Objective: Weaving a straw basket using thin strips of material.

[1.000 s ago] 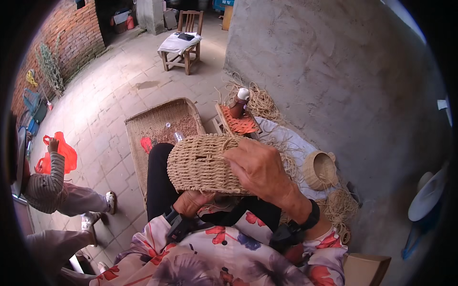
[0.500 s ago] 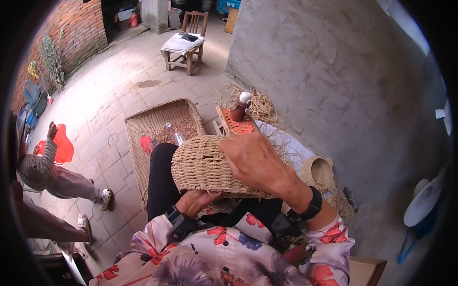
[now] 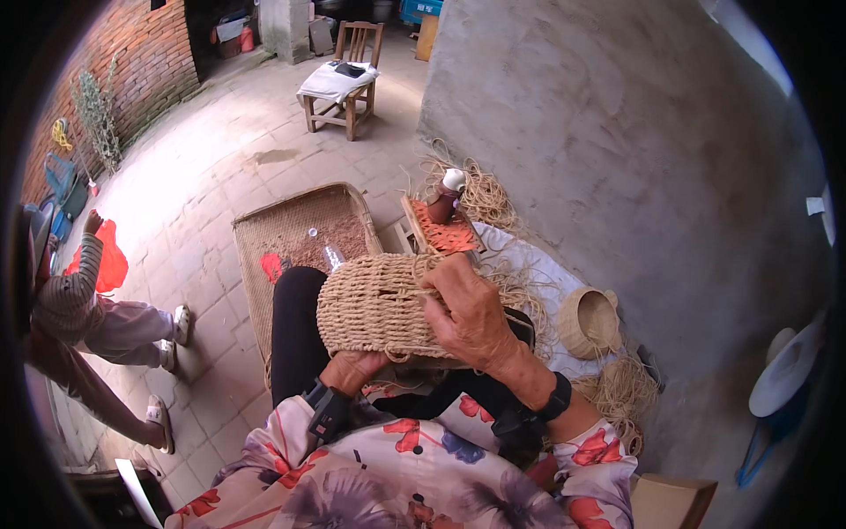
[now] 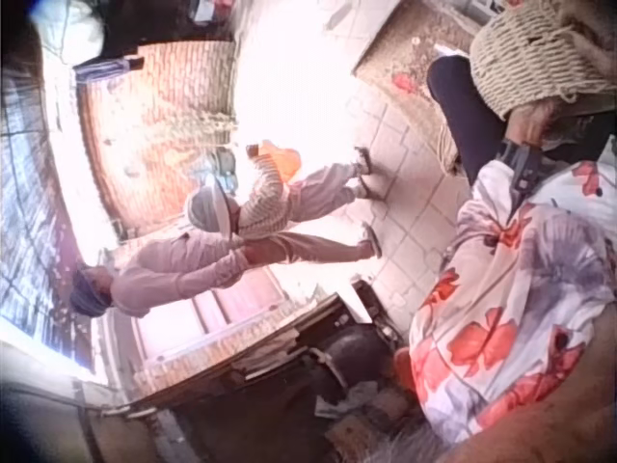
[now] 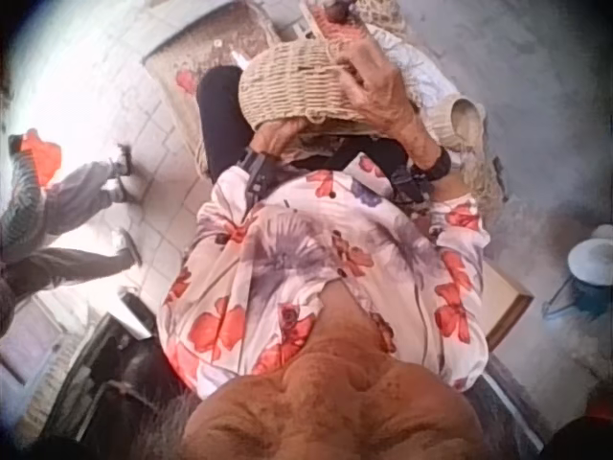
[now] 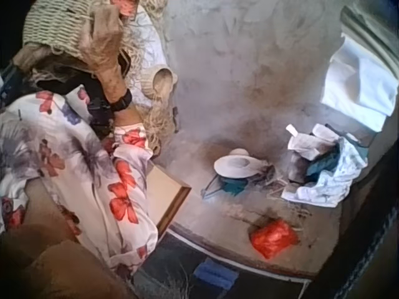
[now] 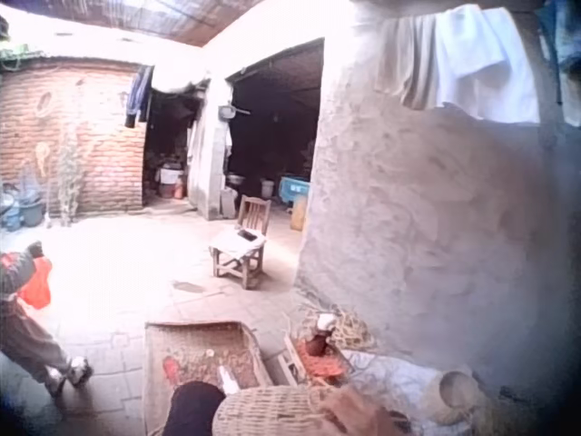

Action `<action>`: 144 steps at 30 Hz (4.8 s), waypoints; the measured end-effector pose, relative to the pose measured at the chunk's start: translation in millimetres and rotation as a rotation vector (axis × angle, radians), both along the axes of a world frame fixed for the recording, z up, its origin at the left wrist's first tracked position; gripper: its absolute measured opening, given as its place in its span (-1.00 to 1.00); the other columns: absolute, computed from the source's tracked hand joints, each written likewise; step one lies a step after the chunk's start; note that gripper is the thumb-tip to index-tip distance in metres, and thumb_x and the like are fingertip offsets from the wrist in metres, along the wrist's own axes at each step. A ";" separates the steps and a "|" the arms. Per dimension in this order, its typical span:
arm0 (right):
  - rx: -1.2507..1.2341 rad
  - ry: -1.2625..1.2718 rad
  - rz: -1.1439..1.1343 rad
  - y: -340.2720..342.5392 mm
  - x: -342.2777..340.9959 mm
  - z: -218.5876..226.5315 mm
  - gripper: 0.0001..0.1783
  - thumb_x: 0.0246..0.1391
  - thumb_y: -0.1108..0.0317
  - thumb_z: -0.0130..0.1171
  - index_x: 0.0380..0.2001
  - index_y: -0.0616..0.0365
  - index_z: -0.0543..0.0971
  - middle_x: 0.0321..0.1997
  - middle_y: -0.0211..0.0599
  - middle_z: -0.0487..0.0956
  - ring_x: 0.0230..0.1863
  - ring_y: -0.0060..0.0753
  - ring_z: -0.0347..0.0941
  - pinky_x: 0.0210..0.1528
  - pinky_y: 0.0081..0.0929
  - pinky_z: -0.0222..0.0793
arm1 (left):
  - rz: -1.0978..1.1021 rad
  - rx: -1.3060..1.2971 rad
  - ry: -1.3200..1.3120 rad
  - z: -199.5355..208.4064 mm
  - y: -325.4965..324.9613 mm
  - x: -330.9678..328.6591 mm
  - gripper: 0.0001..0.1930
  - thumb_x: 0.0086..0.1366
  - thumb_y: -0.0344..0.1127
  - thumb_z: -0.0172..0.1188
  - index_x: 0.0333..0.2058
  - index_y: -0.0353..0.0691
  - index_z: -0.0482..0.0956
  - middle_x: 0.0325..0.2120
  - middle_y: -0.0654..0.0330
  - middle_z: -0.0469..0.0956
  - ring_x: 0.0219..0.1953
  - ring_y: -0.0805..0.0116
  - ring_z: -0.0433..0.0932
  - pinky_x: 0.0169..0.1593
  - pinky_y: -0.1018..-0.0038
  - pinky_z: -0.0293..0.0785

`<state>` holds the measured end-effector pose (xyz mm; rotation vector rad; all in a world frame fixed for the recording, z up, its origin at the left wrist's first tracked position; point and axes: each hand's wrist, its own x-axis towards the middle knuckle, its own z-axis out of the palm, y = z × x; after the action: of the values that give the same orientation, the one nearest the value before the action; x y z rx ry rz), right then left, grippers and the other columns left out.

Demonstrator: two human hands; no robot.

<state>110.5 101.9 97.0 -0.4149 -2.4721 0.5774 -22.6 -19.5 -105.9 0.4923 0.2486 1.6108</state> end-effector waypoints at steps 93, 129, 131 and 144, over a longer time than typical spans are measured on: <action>0.013 -0.069 0.096 -3.4 41.1 -7.2 -0.58 -0.20 0.53 0.18 -0.14 0.20 0.50 -0.08 -0.11 0.54 -0.06 -0.09 0.49 -0.03 -0.31 0.37 | -0.414 -0.323 0.974 119.3 -78.9 -57.4 -0.71 0.34 -0.19 0.14 -0.14 -0.30 0.56 -0.42 0.24 0.51 -0.38 0.48 0.48 -0.25 0.48 0.42; -0.550 -0.174 -0.549 100.6 207.5 -124.1 -0.37 -0.18 0.31 0.33 0.06 0.13 0.45 0.07 -0.13 0.42 -0.05 -0.17 0.47 -0.04 -0.28 0.43 | 0.623 -0.341 0.550 137.3 -38.8 -196.7 -0.66 0.47 -0.15 -0.16 -0.55 -0.02 0.17 -0.72 0.46 0.03 -0.72 0.64 -0.06 -0.63 0.61 -0.06; -0.600 -0.142 -0.615 105.0 221.6 -139.3 -0.42 -0.17 0.28 0.30 0.01 0.15 0.47 -0.01 -0.15 0.49 -0.08 -0.30 0.48 -0.08 -0.35 0.43 | 0.922 -0.528 0.798 122.5 -90.2 -296.5 -0.68 0.45 -0.14 -0.14 -0.56 0.04 0.20 -0.74 0.48 0.02 -0.75 0.65 -0.05 -0.69 0.62 -0.11; -0.692 0.041 -0.553 110.5 215.9 -173.3 -0.78 0.07 0.31 0.15 -0.27 0.23 0.54 -0.48 -0.47 0.49 -0.42 -0.66 0.37 -0.38 -0.59 0.35 | 1.160 -0.991 1.419 142.3 -238.3 -390.4 -0.65 0.33 0.09 0.01 -0.39 -0.08 0.43 -0.77 0.46 0.07 -0.76 0.63 -0.01 -0.70 0.61 -0.12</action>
<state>326.3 212.5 -76.3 -1.2785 -1.9168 1.1577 -413.0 -257.8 36.5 0.6373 2.6118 1.5649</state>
